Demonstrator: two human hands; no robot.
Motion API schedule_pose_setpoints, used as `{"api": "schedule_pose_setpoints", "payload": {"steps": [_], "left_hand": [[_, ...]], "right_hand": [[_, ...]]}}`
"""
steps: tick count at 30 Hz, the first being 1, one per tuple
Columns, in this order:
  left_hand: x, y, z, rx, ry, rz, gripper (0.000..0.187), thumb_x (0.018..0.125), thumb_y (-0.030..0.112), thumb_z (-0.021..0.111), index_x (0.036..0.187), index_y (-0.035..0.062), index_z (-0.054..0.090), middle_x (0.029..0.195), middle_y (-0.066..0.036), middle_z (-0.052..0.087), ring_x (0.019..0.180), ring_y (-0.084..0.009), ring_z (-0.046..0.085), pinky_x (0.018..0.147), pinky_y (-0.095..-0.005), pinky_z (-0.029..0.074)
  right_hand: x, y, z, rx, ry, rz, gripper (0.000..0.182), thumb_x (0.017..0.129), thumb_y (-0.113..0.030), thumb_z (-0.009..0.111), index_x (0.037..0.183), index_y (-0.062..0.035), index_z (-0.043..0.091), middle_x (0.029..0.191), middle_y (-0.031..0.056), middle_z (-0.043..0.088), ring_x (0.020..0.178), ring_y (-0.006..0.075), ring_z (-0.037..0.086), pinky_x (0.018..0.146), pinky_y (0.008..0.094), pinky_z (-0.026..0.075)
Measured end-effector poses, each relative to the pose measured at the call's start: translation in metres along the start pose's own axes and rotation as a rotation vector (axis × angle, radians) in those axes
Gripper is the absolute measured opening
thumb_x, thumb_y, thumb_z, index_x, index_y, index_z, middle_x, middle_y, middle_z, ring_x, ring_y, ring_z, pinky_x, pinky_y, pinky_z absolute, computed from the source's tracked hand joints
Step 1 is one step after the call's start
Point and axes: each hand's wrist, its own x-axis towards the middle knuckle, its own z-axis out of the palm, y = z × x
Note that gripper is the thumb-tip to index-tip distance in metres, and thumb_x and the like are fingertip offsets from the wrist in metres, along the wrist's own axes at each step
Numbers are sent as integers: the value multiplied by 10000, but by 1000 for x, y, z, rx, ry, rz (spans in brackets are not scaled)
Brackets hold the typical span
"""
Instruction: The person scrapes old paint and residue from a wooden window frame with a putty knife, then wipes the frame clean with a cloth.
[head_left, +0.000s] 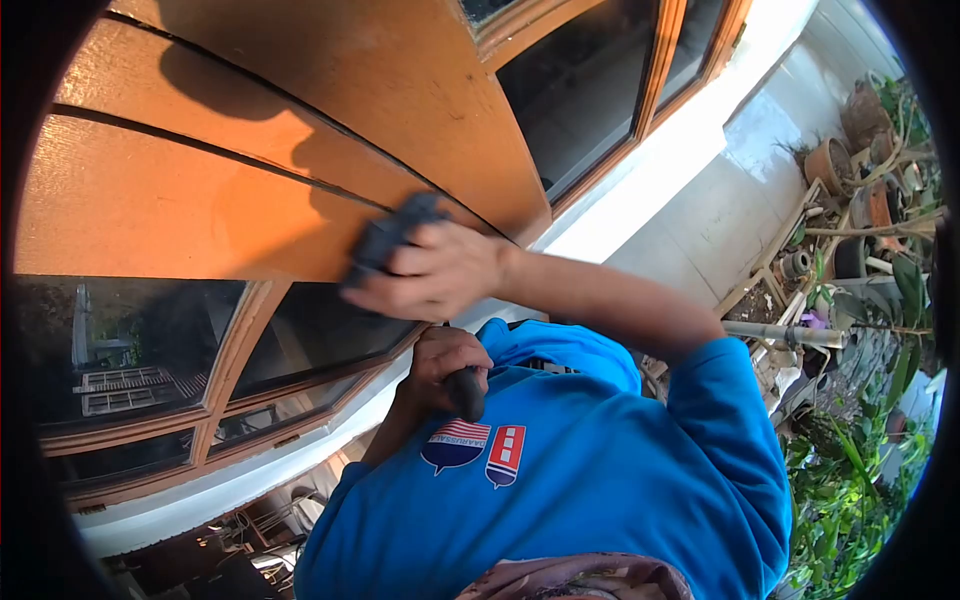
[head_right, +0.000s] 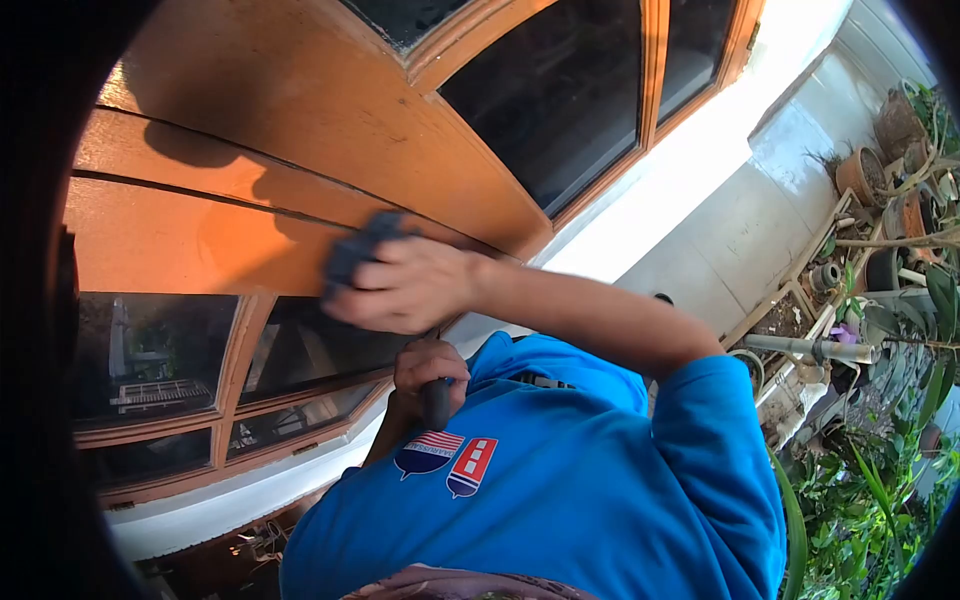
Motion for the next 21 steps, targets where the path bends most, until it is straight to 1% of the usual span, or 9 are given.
{"api": "schedule_pose_setpoints", "payload": {"steps": [2,3,4,7,8,11,14,17,21], "left_hand": [[1,-1,0,24,-15,3,208,670,10,731,845,58,629,682,-77,642,575,-244,656,533,-344,503],[1,-4,1,13,-17,-9,208,672,11,732,845,60,628,684,-78,643,577,-246,658,536,-347,504],[0,-10,2,0,-22,-19,209,673,12,733,846,61,626,686,-79,645,579,-247,659,538,-349,505],[2,-15,8,-54,-67,-49,209,679,20,737,849,63,624,687,-80,646,580,-242,660,543,-344,508],[5,-17,9,-71,-87,-52,209,680,23,739,850,62,625,686,-81,645,580,-239,660,545,-341,509],[10,-22,14,-107,-120,-48,204,685,29,737,852,64,626,689,-79,646,581,-230,661,548,-336,511],[19,-21,18,-119,-121,-3,204,686,37,738,855,64,627,682,-73,640,569,-223,651,534,-339,501],[22,-13,17,-103,-128,-33,205,684,39,740,852,64,626,672,-67,631,553,-221,639,518,-340,488],[21,-9,15,-65,-98,30,205,628,-24,687,806,45,612,619,-76,600,522,-237,627,492,-327,476]], "right_hand": [[-88,-27,0,104,-232,22,411,779,-279,693,1157,-124,736,1083,0,558,1020,172,570,830,368,379],[-129,-40,-3,182,-405,46,403,774,-259,670,1150,-130,734,1074,-5,571,1032,173,575,802,344,406],[-163,-51,-2,239,-469,61,386,767,-237,653,1128,-128,732,1026,2,577,963,178,569,769,324,434],[-210,-80,-8,260,-668,260,286,769,-255,639,1021,-167,742,997,-38,556,940,175,534,730,317,421],[-221,-85,-7,298,-692,342,258,772,-248,642,998,-169,737,945,-13,528,925,187,534,736,326,425],[-184,-68,-24,242,-571,367,246,782,-233,644,991,-139,733,929,-2,517,930,185,531,733,327,428],[-114,-31,-31,249,-401,243,294,795,-209,663,1061,-94,711,893,9,496,889,171,523,719,321,419],[-39,2,-27,115,-72,186,288,841,-190,663,1113,-102,694,987,18,571,839,164,515,714,303,414],[26,29,-27,146,97,121,291,834,-135,709,1124,-106,716,1014,31,603,795,165,515,658,298,395]]}}
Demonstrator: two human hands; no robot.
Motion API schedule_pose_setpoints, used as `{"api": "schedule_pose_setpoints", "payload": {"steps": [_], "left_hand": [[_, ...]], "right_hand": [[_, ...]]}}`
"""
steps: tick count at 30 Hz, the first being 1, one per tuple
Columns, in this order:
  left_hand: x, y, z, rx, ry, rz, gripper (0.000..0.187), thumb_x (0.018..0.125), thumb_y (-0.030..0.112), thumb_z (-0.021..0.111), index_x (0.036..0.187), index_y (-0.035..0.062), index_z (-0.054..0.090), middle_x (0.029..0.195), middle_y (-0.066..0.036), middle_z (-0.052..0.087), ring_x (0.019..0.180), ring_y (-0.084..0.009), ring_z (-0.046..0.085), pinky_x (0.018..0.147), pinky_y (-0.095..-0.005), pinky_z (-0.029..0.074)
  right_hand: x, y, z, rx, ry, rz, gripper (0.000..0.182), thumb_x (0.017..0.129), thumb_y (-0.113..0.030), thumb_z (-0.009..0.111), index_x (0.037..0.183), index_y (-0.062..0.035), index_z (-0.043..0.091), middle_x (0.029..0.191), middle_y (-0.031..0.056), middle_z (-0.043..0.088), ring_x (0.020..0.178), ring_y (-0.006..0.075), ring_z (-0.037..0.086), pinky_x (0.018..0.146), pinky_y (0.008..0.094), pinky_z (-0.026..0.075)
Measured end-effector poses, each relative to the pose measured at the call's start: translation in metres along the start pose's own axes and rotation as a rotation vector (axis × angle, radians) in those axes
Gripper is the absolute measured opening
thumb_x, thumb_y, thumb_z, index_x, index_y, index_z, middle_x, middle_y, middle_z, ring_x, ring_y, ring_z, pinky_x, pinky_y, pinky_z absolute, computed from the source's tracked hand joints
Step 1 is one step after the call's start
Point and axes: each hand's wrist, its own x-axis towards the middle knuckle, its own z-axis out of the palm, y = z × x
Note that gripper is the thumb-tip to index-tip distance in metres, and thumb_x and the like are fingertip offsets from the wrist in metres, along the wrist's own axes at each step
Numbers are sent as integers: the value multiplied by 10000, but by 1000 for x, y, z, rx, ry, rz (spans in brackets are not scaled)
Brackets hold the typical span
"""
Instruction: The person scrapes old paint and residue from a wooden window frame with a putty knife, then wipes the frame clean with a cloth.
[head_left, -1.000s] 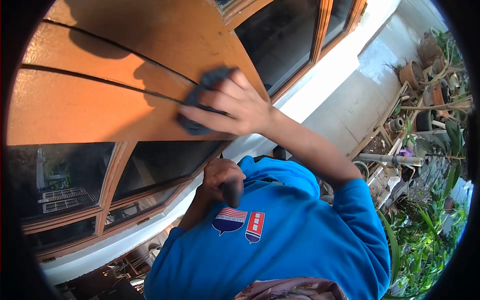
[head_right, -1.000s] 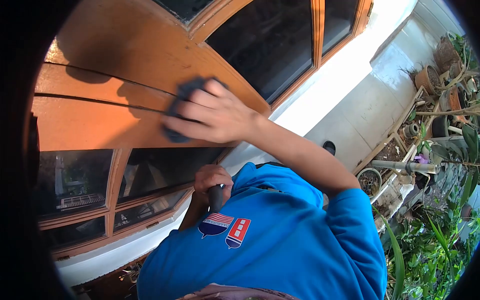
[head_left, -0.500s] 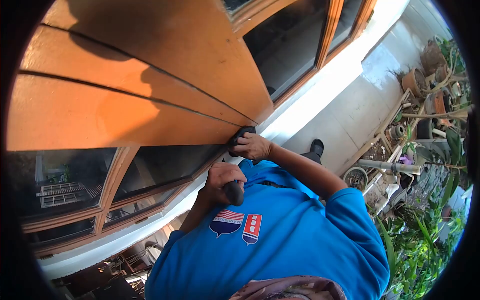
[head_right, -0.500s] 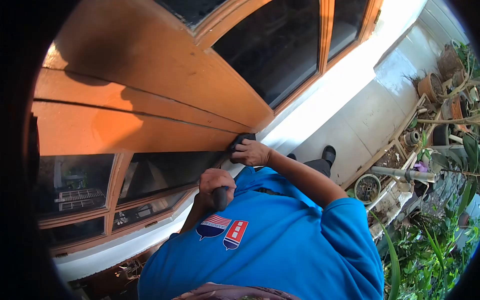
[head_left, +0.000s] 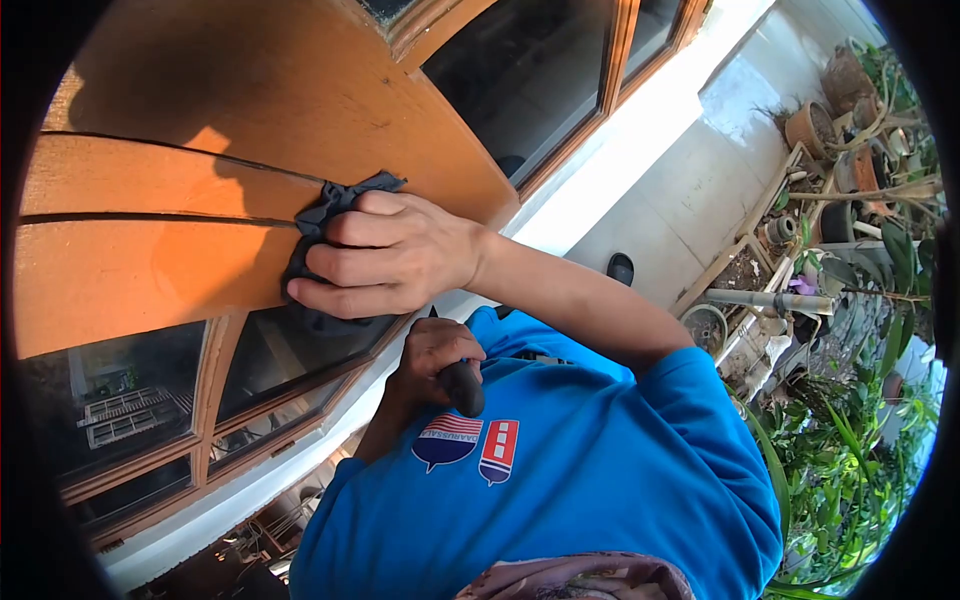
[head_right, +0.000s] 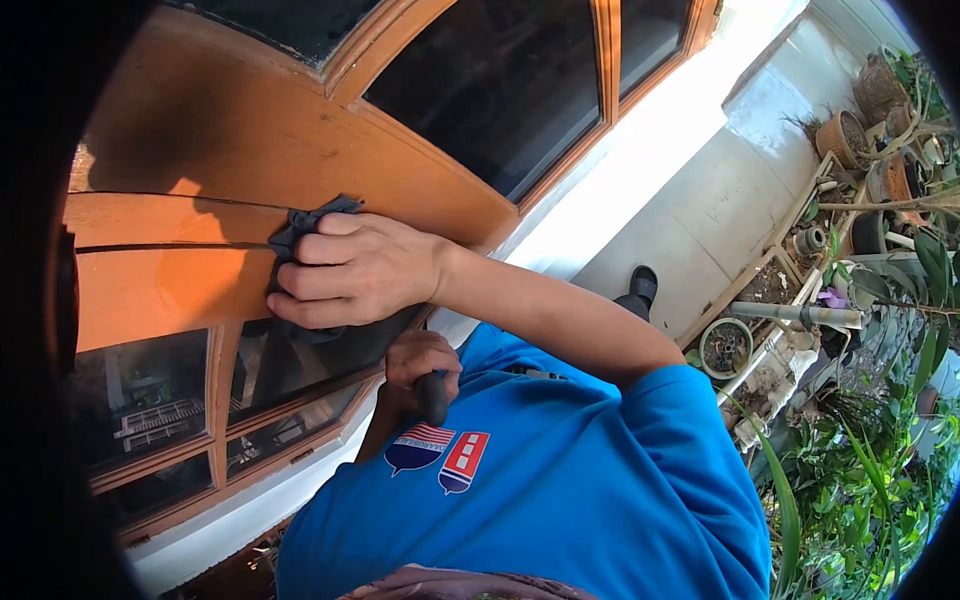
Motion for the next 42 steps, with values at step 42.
{"api": "schedule_pose_setpoints", "payload": {"steps": [42], "left_hand": [[207,-62,194,-181,-528,-51,265,866,124,764,1085,36,642,853,-154,686,814,-341,671,734,-416,526]], "right_hand": [[-245,-120,-301,708,989,1913,461,898,-248,777,1259,-53,569,1113,94,652,1033,236,657,880,396,566]]}}
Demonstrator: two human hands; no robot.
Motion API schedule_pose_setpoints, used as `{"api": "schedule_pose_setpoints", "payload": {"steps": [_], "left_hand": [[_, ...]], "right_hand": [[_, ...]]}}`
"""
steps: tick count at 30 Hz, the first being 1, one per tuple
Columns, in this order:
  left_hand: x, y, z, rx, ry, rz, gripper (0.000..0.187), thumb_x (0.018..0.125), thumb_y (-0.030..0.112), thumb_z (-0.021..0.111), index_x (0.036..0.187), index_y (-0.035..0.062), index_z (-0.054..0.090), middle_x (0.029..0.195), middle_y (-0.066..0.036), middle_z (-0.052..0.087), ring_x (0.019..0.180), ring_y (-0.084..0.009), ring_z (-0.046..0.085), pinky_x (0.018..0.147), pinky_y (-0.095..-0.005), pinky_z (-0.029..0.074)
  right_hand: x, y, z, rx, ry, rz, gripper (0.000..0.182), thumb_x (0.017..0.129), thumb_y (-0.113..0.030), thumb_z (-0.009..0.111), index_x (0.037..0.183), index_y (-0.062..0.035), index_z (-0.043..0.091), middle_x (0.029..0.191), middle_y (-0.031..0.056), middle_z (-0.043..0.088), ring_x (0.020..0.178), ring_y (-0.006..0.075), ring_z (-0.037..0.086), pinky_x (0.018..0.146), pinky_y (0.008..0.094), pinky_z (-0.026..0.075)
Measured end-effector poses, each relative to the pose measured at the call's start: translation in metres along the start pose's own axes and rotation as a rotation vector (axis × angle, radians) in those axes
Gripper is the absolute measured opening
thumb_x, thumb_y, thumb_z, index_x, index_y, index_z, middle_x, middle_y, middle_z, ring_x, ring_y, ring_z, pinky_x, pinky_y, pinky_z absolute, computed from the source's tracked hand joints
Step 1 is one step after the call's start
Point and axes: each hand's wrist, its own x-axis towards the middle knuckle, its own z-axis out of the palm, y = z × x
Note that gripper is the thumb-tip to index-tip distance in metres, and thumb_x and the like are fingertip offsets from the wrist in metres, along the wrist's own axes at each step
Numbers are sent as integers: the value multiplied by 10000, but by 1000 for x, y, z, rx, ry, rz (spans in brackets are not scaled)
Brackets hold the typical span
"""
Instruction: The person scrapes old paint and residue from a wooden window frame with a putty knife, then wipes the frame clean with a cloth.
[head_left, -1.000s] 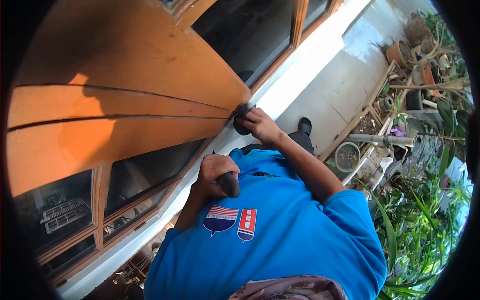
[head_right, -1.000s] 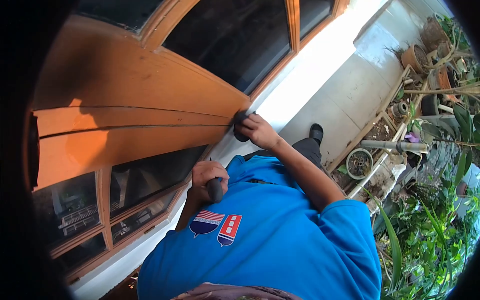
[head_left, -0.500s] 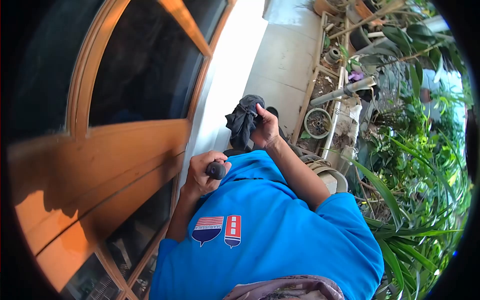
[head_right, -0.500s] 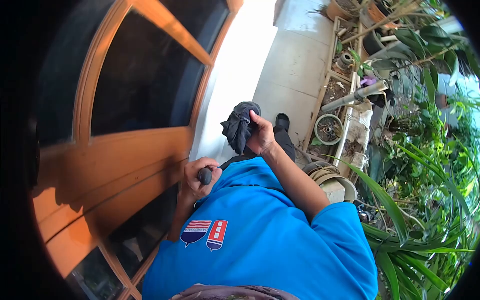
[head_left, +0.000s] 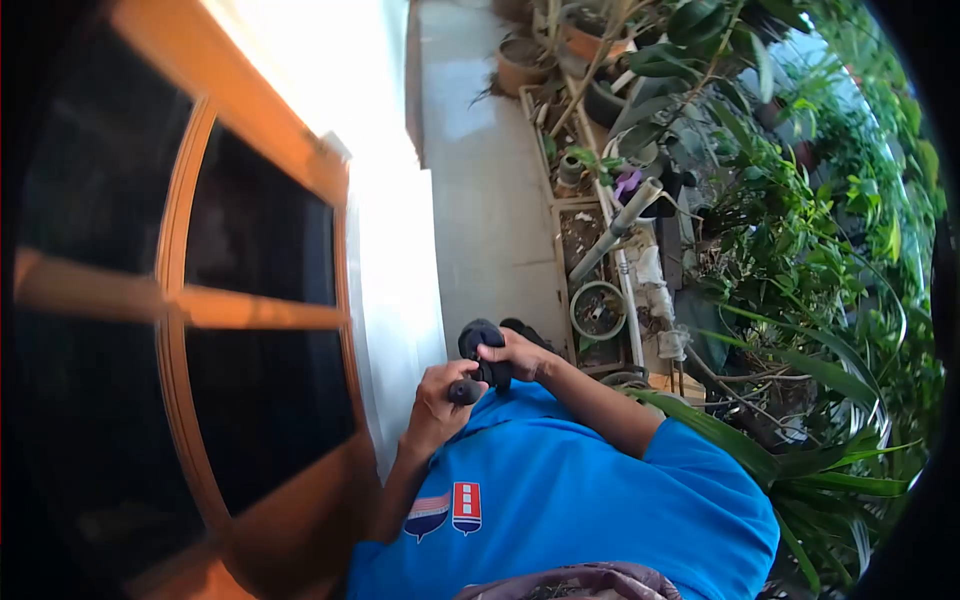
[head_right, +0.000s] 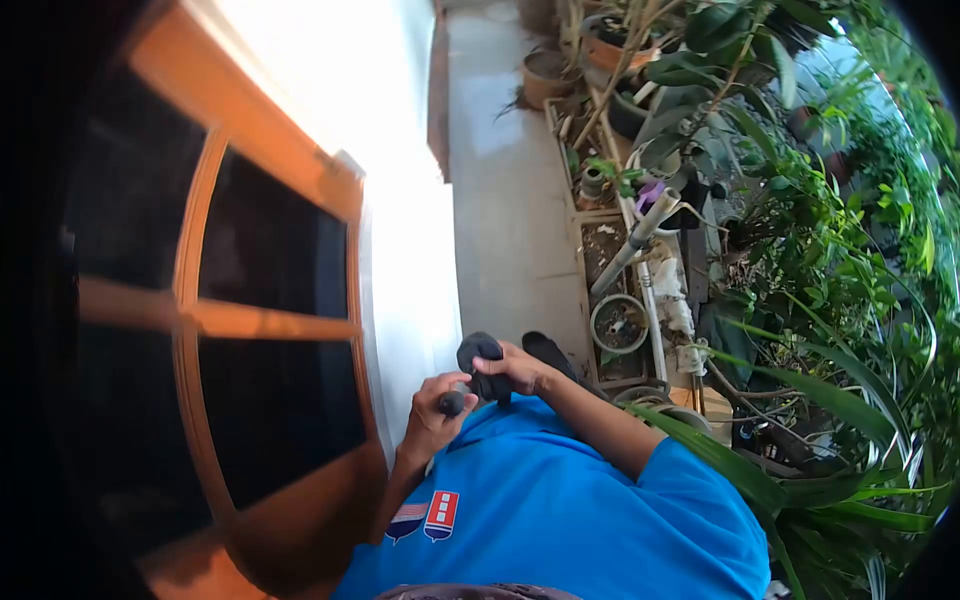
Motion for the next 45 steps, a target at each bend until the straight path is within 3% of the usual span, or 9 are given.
{"api": "schedule_pose_setpoints", "payload": {"steps": [3,6,7,11,18,27,32,40,45], "left_hand": [[38,1,9,34,-77,-77,292,874,133,761,1119,27,644,804,-184,685,758,-329,700,676,-403,540],[69,-8,24,-47,-140,-123,310,879,115,737,1142,2,617,839,-213,695,815,-347,722,725,-408,558],[80,-2,25,-58,-189,-153,319,886,84,688,1177,-4,589,931,-255,690,912,-415,704,788,-467,555],[114,-9,40,76,-278,-124,334,904,125,649,1189,-35,579,1016,-270,685,925,-418,702,827,-470,551],[154,-13,57,209,-511,-81,359,878,159,688,1193,12,596,1038,-251,693,962,-429,684,874,-486,528],[164,-3,71,184,-656,67,359,866,167,721,1168,9,610,1009,-257,695,938,-436,686,839,-474,533],[154,6,65,191,-741,70,344,867,164,719,1151,5,612,1012,-266,689,932,-443,681,834,-489,528],[114,7,52,97,-702,63,349,873,223,738,1093,-3,589,906,-263,674,857,-451,667,790,-474,520],[87,-5,50,42,-550,71,402,905,273,713,1141,-16,561,882,-260,673,857,-433,674,801,-474,514]], "right_hand": [[4,-32,-10,-137,29,-53,385,851,-109,793,1184,-47,610,1030,65,674,954,186,656,837,349,566],[6,-62,-29,-178,38,-1,406,773,12,747,1158,-46,633,1003,44,677,918,162,651,792,313,563],[6,-71,-38,-191,41,27,415,752,40,721,1149,-45,639,987,37,678,896,155,649,759,301,564],[7,-96,-64,-342,135,0,427,656,-21,698,1078,-77,668,854,38,675,732,133,622,586,274,494],[1,-90,-123,-537,184,-258,408,752,-115,739,1144,-100,628,855,27,669,705,122,611,584,275,496],[-38,-86,-102,-586,284,-182,299,802,-154,723,1080,-82,640,820,27,654,706,130,607,594,297,502],[-47,-54,-86,-635,345,-143,419,806,-220,768,1168,-71,621,915,62,665,801,173,636,652,334,536],[-57,-5,-50,-605,362,-345,392,813,-245,810,1076,-26,619,873,80,684,804,177,656,693,343,542],[-68,20,-27,-534,377,-338,287,810,-188,811,993,-52,636,781,44,660,688,154,640,535,320,519]]}}
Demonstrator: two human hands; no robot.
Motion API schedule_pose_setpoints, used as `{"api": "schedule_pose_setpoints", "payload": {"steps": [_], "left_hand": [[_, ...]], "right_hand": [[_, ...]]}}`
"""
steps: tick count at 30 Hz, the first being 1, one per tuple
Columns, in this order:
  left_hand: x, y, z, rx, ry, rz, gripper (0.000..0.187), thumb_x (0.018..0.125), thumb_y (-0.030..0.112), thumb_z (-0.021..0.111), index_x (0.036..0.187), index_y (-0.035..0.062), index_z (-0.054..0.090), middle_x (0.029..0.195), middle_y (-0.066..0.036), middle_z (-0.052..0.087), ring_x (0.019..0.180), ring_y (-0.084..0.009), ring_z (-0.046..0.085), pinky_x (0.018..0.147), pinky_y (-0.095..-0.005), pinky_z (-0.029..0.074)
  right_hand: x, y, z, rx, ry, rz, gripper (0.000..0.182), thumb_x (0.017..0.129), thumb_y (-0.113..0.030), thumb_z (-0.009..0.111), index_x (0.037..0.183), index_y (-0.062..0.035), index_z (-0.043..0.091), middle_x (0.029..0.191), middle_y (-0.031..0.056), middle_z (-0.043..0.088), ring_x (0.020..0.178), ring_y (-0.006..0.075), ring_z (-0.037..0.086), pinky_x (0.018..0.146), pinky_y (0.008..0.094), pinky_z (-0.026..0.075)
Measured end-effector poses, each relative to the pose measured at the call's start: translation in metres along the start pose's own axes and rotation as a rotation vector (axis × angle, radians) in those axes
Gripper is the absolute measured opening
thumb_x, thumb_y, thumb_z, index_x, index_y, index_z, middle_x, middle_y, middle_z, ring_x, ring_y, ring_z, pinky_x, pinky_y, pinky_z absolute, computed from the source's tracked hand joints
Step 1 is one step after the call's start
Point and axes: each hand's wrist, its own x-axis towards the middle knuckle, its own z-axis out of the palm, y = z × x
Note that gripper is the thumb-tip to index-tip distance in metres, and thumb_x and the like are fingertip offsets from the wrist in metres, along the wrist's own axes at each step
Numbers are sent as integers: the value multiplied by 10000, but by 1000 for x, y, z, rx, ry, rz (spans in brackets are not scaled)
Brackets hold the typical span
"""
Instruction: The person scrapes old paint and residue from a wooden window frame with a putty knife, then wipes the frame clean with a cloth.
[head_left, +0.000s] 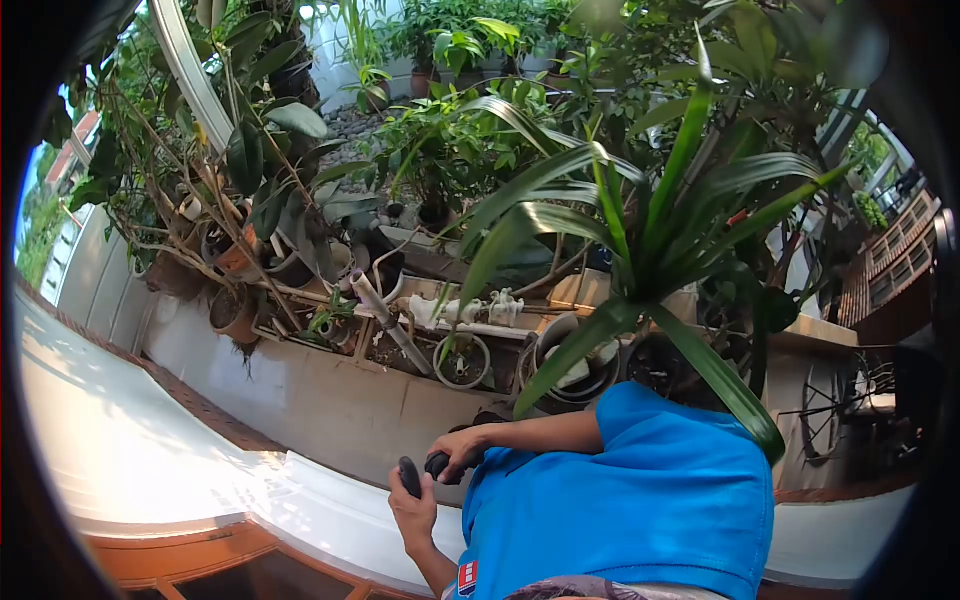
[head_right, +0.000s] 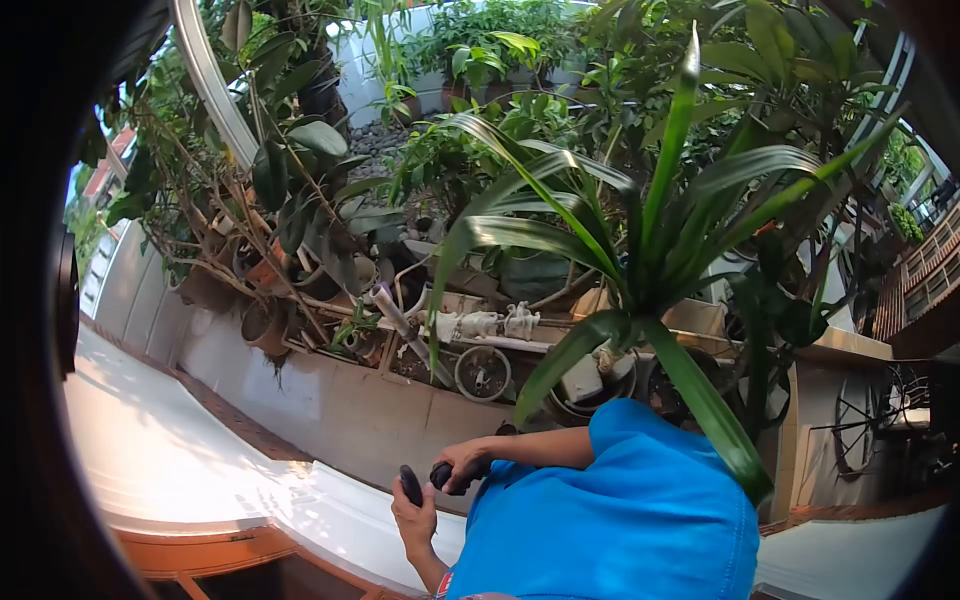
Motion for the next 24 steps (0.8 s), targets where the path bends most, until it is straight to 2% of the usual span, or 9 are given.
{"api": "schedule_pose_setpoints", "payload": {"steps": [4,7,8,11,12,13,15,20,24], "left_hand": [[-11,2,-2,-96,101,18,412,939,320,672,1110,-35,552,809,-193,635,756,-324,624,723,-428,489],[-18,3,-5,-118,139,49,370,938,303,664,1056,-32,558,781,-160,619,722,-267,586,690,-400,472],[-21,3,-8,-146,118,-9,328,921,228,698,1090,-30,585,881,-112,628,810,-203,592,801,-349,500],[-29,0,-9,-141,162,16,266,887,129,725,1070,-11,593,840,-82,630,766,-174,588,778,-324,504],[-32,-1,-9,-134,184,33,239,864,79,738,1047,0,605,829,-71,651,756,-162,610,772,-308,510],[-36,6,-9,-132,227,47,231,861,67,737,1048,5,617,852,-80,679,775,-173,637,794,-314,519],[-43,-5,-9,-127,212,31,237,847,40,742,1054,18,627,942,-109,697,863,-206,665,851,-337,524],[-49,-9,-1,-41,309,142,311,838,112,778,1118,74,647,1343,-226,570,1254,-412,555,1020,-476,483],[-51,0,4,4,298,139,332,841,160,789,1138,95,656,1405,-234,526,1345,-423,472,1070,-500,444]], "right_hand": [[-28,-27,6,-105,18,191,398,748,-188,821,1063,-26,641,862,74,703,805,177,665,716,343,541],[-15,8,2,-69,25,75,419,737,-175,808,1094,-29,645,951,91,709,876,187,664,772,348,541],[-13,17,1,-94,24,55,438,766,-241,829,1105,-33,646,1012,99,700,933,191,654,813,345,537],[-18,17,9,-200,79,-302,490,814,-320,842,1167,-53,633,942,82,694,713,165,647,622,335,544],[-25,0,11,-54,-42,-148,526,848,-431,812,1159,-39,650,929,77,698,780,171,648,714,336,538],[-36,-29,9,11,-174,98,500,875,-445,780,1144,-36,675,880,72,696,816,181,655,733,336,536],[-35,-36,16,-127,-106,35,513,863,-471,779,1130,-40,699,799,66,676,776,183,650,715,334,530],[-28,-67,27,-467,-137,-147,780,821,-293,799,1492,-102,449,854,107,698,750,174,649,723,325,518],[-17,-66,38,-412,-155,-280,719,759,-176,816,1409,-90,520,924,109,719,881,211,703,813,365,543]]}}
